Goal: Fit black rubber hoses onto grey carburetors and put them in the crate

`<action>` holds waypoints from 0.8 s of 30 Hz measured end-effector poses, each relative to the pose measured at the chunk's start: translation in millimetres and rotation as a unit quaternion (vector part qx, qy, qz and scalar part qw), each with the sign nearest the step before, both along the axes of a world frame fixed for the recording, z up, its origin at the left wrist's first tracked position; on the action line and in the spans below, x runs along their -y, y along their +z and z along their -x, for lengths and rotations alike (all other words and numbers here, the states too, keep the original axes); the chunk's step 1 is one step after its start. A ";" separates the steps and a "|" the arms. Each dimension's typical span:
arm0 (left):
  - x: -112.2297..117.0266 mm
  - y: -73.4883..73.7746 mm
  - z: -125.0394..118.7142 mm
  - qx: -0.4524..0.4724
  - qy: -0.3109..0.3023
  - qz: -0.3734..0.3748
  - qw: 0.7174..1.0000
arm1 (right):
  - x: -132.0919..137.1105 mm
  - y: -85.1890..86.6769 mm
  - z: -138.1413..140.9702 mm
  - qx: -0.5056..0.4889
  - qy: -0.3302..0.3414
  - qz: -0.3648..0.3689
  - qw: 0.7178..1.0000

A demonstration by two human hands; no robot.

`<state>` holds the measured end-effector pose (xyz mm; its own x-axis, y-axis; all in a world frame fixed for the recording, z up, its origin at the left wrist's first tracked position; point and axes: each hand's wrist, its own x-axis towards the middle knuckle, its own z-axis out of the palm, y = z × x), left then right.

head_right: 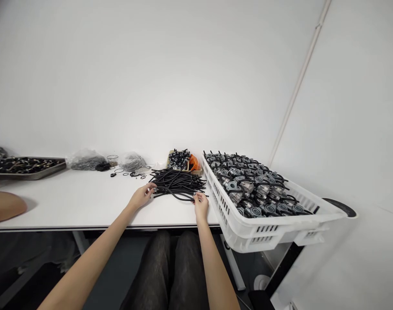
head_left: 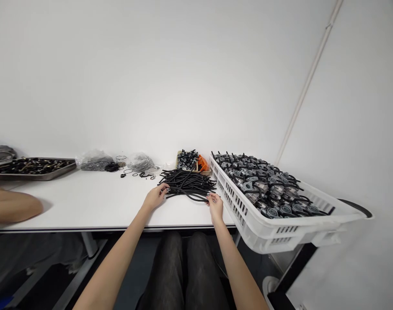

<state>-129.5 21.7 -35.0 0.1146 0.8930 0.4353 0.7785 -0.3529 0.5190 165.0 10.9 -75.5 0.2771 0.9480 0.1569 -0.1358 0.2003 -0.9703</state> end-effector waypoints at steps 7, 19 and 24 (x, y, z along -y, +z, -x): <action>-3.1 -3.2 1.4 0.015 0.006 0.013 1.000 | 0.9 0.9 0.7 0.000 -0.001 0.005 1.000; -2.5 -2.5 1.0 0.025 0.034 0.028 0.999 | 5.9 7.0 3.3 0.012 0.026 -0.017 0.999; -4.4 -3.8 3.7 0.026 0.038 0.032 0.998 | 5.5 6.8 3.4 0.009 0.022 -0.023 0.999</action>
